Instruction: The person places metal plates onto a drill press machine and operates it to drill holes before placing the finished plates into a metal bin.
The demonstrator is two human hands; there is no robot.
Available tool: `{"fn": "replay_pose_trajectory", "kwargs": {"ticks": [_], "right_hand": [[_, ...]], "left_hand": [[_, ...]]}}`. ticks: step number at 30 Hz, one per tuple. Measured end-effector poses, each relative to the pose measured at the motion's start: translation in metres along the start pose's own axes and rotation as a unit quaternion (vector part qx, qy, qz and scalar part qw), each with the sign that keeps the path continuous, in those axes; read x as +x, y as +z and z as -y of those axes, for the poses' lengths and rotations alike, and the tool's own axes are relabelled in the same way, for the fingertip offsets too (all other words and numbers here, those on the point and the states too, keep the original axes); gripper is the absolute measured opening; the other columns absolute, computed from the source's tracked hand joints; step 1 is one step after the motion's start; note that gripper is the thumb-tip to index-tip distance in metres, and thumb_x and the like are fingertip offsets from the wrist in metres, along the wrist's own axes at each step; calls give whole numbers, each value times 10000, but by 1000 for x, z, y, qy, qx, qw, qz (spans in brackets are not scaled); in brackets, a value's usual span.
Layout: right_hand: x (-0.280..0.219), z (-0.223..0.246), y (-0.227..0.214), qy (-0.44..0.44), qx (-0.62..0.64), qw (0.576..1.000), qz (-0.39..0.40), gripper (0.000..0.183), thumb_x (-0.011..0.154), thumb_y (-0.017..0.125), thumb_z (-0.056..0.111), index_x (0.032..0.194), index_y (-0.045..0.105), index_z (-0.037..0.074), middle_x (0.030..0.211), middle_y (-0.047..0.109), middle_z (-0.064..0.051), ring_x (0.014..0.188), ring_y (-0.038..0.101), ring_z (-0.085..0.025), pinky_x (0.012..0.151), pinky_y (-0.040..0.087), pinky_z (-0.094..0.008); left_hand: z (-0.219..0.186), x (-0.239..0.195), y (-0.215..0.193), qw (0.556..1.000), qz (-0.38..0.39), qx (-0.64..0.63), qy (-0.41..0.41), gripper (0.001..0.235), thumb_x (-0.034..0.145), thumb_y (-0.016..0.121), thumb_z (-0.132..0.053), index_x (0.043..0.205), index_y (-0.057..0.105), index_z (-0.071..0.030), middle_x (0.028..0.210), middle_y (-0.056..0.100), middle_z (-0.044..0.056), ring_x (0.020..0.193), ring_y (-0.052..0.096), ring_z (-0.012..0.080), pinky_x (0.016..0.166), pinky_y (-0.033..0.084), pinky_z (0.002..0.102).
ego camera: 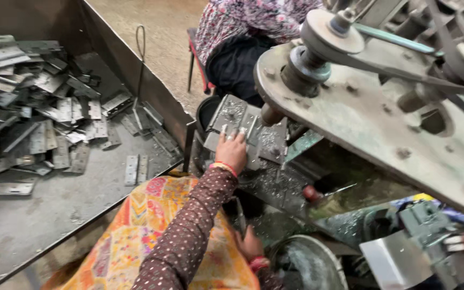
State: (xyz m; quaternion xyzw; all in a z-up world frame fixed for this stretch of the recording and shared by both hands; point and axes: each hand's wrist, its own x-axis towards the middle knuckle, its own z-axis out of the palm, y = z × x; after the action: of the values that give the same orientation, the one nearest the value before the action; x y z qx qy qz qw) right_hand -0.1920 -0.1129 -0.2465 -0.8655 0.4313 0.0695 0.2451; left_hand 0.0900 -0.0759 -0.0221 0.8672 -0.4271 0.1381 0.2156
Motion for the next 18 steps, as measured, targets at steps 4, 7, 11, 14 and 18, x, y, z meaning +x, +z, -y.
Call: {"fn": "replay_pose_trajectory", "kwargs": {"ticks": [4,7,11,14,18], "right_hand": [[9,-3,-19,-70,27,997,8,497,882,662,540,1030,616,68,841,726,-226,811,715,-453,701,559,-547],[12,-8,-47,-78,-23,997,13,546,878,694,601,980,649,66,863,729,-229,848,720,-446,722,568,-532],[7,-7,-30,-95,8,995,-11,564,908,638,606,1059,603,64,909,721,-238,846,697,-489,712,538,-562],[10,-3,-6,-39,-7,999,6,644,900,589,627,1239,526,83,913,717,-267,868,691,-507,735,530,-572],[7,-8,-5,-2,85,993,80,656,864,592,621,1214,521,71,916,735,-263,873,731,-490,747,559,-573]], "left_hand": [[2,0,-2,995,92,-23,-16,265,946,523,-140,1078,748,-96,1380,598,78,1372,503,250,1200,263,564],[3,4,4,998,65,-11,-10,274,903,537,-148,1061,755,-103,1386,589,82,1382,479,267,1181,243,573],[1,24,19,999,38,-9,-11,262,903,549,-178,1018,774,-110,1402,585,98,1359,497,284,1163,254,569],[3,23,30,999,32,-12,-3,237,867,579,-194,953,793,-137,1350,612,94,1312,537,265,1172,276,539],[18,10,34,998,-13,-25,50,188,853,611,-221,874,783,-149,1173,668,61,1169,615,245,1092,408,476]]}}
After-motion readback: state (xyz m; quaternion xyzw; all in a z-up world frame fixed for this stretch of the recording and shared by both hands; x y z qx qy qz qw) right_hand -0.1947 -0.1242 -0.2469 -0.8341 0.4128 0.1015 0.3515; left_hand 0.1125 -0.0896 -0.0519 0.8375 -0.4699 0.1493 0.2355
